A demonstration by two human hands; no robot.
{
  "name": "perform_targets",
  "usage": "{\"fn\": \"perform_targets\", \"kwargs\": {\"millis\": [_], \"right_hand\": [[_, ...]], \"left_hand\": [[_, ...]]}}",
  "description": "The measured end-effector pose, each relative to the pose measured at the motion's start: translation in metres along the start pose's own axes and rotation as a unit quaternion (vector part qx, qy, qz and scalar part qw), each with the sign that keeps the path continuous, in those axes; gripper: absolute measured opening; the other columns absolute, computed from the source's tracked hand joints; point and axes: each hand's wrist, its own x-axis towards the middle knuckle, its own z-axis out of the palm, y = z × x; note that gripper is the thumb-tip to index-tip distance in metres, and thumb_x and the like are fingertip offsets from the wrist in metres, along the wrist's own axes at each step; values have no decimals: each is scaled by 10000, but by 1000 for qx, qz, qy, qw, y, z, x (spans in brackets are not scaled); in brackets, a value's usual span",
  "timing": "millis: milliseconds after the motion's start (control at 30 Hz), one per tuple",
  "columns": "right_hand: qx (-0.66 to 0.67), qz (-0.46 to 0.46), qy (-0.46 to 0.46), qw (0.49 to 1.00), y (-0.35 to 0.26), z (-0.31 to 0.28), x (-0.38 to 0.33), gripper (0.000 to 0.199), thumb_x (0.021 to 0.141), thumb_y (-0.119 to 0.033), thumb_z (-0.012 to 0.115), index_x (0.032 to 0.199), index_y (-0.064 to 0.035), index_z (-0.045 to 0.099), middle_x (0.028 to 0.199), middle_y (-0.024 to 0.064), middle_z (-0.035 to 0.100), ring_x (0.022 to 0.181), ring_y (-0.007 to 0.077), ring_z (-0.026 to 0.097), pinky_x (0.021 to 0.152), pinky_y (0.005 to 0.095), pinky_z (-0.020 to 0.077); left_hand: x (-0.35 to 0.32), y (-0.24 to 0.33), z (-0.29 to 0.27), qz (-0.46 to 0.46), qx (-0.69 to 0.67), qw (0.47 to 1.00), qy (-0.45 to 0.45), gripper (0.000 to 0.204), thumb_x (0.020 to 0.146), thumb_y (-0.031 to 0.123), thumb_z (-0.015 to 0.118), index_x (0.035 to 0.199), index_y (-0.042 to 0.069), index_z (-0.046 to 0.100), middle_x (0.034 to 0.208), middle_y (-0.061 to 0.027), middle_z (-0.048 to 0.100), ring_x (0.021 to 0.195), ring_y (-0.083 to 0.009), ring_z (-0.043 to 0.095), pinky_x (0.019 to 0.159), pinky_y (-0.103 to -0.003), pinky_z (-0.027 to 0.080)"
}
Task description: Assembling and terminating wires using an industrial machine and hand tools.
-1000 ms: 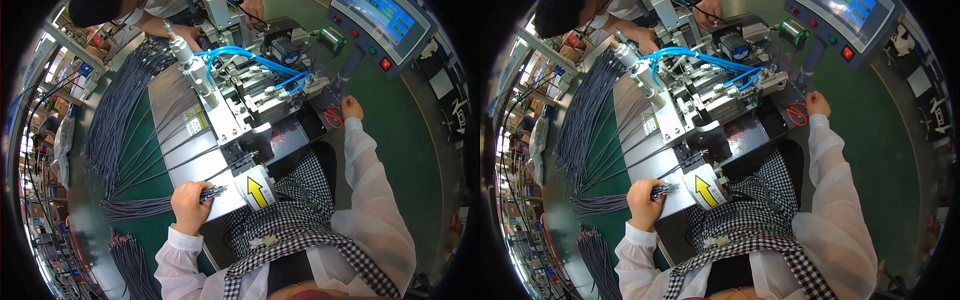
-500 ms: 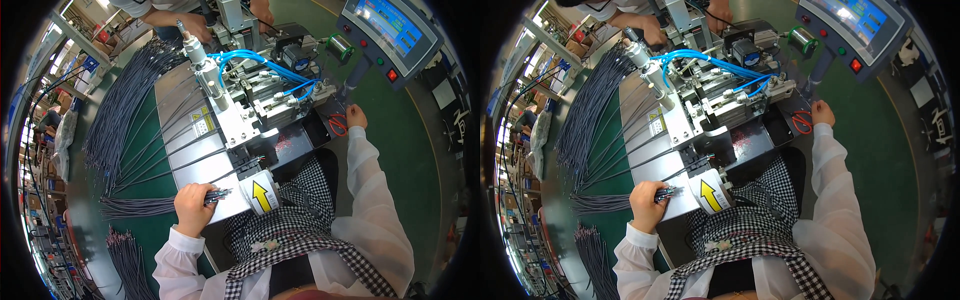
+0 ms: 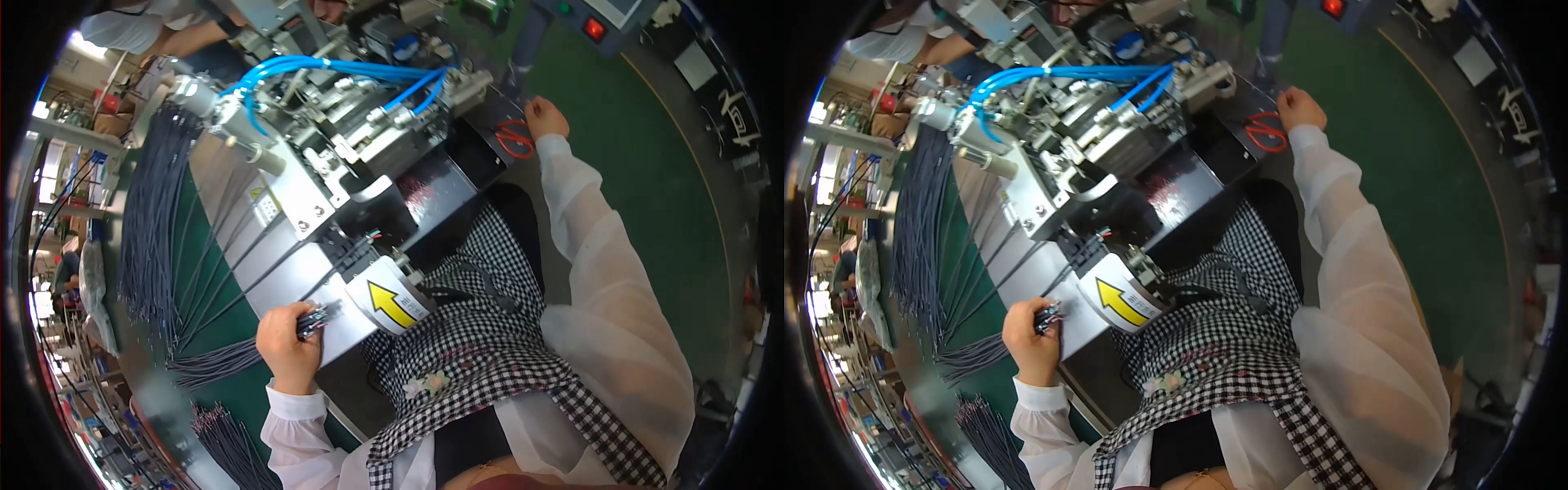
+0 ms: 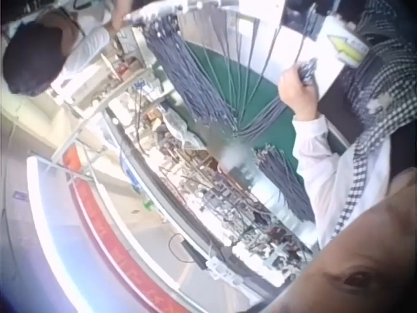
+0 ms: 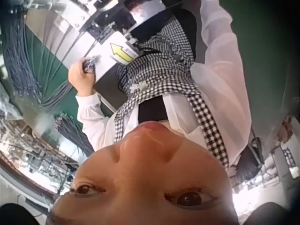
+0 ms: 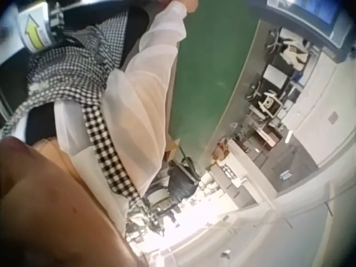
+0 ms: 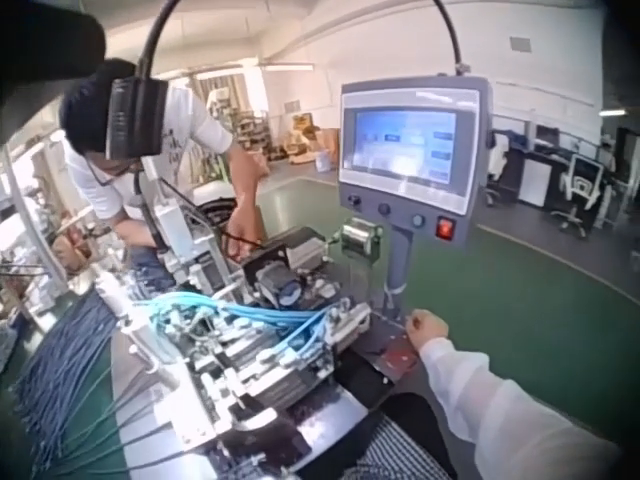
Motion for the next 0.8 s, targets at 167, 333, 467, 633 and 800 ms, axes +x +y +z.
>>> {"fn": "perform_targets", "kwargs": {"millis": [167,333,467,633,800], "right_hand": [[-5,-3,-11,1000,-2,-4,2,295,871,-431,556,815,-146,606,755,70,641,784,309,639,674,415,484],[-20,18,-34,999,-5,-9,1,295,872,-437,549,838,-154,626,787,63,656,809,303,642,699,412,490],[-40,33,-57,997,-6,-11,0,292,876,-443,538,884,-177,659,847,50,686,853,293,652,739,407,505],[-44,37,-58,997,-6,-11,1,287,879,-439,537,884,-179,656,847,43,686,853,288,654,744,403,505],[-47,45,-62,996,-8,-12,1,286,881,-437,537,871,-177,654,855,39,685,859,283,654,748,400,504]], "left_hand": [[2,-5,2,-5,13,1000,6,246,601,-17,698,817,52,604,737,-105,576,665,-297,559,609,-373,439],[1,-5,3,-4,14,1000,3,248,605,9,716,821,55,604,742,-95,586,655,-290,555,596,-366,435],[-1,-5,2,-3,15,1000,1,248,607,8,715,823,56,602,739,-92,583,652,-286,552,591,-361,432],[-1,-5,2,-1,15,1000,4,249,608,9,716,824,57,601,735,-91,579,652,-286,551,591,-361,432],[-1,-5,2,0,15,1000,4,258,602,4,715,826,60,601,730,-92,571,651,-286,548,590,-361,431]]}}
